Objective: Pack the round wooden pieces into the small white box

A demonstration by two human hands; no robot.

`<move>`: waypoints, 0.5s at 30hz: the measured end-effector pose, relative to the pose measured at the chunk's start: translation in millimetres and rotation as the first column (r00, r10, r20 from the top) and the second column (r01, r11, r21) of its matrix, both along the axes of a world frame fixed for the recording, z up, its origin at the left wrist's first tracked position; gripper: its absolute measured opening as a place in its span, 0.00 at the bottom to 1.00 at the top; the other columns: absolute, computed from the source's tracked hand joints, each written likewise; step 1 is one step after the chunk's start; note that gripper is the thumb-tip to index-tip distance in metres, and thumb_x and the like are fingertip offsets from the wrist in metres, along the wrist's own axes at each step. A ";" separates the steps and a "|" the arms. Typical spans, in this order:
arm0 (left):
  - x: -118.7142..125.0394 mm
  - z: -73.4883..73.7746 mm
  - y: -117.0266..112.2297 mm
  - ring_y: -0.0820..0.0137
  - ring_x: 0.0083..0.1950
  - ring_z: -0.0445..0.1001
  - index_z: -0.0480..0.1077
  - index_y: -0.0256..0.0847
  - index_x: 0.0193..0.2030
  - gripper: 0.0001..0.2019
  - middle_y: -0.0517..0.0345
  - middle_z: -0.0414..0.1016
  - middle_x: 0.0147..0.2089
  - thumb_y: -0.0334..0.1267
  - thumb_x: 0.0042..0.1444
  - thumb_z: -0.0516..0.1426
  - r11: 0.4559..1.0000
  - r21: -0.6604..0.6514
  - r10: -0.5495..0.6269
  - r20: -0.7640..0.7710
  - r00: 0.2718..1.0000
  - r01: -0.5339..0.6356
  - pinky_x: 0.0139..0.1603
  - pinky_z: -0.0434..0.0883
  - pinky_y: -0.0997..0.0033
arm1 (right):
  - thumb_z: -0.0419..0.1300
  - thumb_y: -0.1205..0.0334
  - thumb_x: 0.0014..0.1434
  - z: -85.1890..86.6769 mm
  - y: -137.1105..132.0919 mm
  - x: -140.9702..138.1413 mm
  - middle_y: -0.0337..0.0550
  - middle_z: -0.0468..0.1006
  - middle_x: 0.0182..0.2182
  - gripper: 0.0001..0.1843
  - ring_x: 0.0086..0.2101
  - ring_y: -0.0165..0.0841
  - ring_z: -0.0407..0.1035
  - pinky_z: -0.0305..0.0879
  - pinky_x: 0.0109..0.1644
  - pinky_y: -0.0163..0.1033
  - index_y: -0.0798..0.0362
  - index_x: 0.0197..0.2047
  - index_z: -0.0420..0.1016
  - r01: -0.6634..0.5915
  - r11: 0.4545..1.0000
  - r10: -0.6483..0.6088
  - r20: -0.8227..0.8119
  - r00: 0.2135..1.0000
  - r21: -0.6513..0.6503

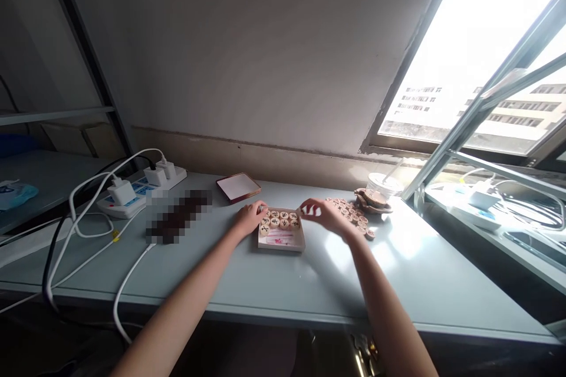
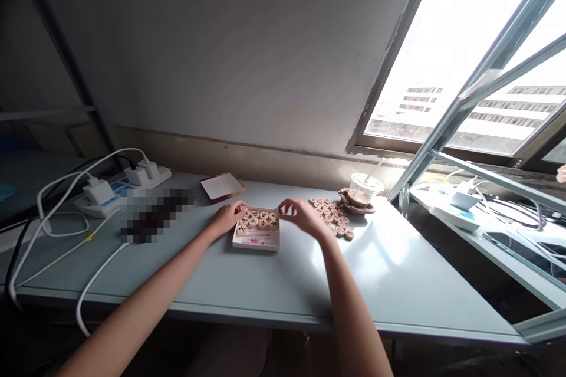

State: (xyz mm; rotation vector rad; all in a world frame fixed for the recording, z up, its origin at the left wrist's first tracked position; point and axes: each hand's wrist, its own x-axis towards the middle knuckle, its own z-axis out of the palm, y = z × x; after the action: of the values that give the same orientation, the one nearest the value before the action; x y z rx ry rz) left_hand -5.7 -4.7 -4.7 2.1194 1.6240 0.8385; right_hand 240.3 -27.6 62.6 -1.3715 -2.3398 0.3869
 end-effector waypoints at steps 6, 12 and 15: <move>0.7 -1.9 2.1 0.65 0.38 0.73 0.70 0.42 0.41 0.12 0.55 0.77 0.36 0.42 0.57 0.49 1.000 -0.018 -0.005 -0.019 1.000 0.005 0.35 0.64 0.72 | 0.61 0.58 0.53 -18.1 -8.8 -49.7 0.39 0.77 0.33 0.09 0.30 0.28 0.68 0.58 0.36 0.34 0.50 0.38 0.73 -0.281 0.958 0.275 0.088 0.957 0.062; 1.1 2.4 1.6 0.66 0.38 0.73 0.70 0.42 0.43 0.13 0.55 0.77 0.37 0.42 0.57 0.49 0.999 -0.042 0.002 -0.037 0.999 -0.004 0.38 0.65 0.72 | 0.61 0.58 0.54 -25.2 -12.1 -55.3 0.44 0.77 0.38 0.07 0.36 0.32 0.70 0.52 0.42 0.38 0.51 0.35 0.71 -0.255 0.942 0.209 0.212 0.955 0.220; 1.4 3.3 1.5 0.65 0.38 0.73 0.70 0.42 0.43 0.13 0.55 0.77 0.37 0.42 0.57 0.49 0.999 -0.044 -0.004 -0.041 0.999 0.002 0.37 0.65 0.72 | 0.60 0.60 0.55 -22.6 -14.1 -55.5 0.43 0.77 0.40 0.05 0.38 0.33 0.69 0.50 0.43 0.38 0.50 0.36 0.71 -0.267 0.931 0.213 0.224 0.951 0.250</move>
State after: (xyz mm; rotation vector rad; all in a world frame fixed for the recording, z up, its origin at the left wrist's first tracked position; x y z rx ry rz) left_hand -4.3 -3.1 -1.4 2.1221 1.6437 0.7564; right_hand 184.7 -41.8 40.0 -1.0319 -2.6123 -0.0140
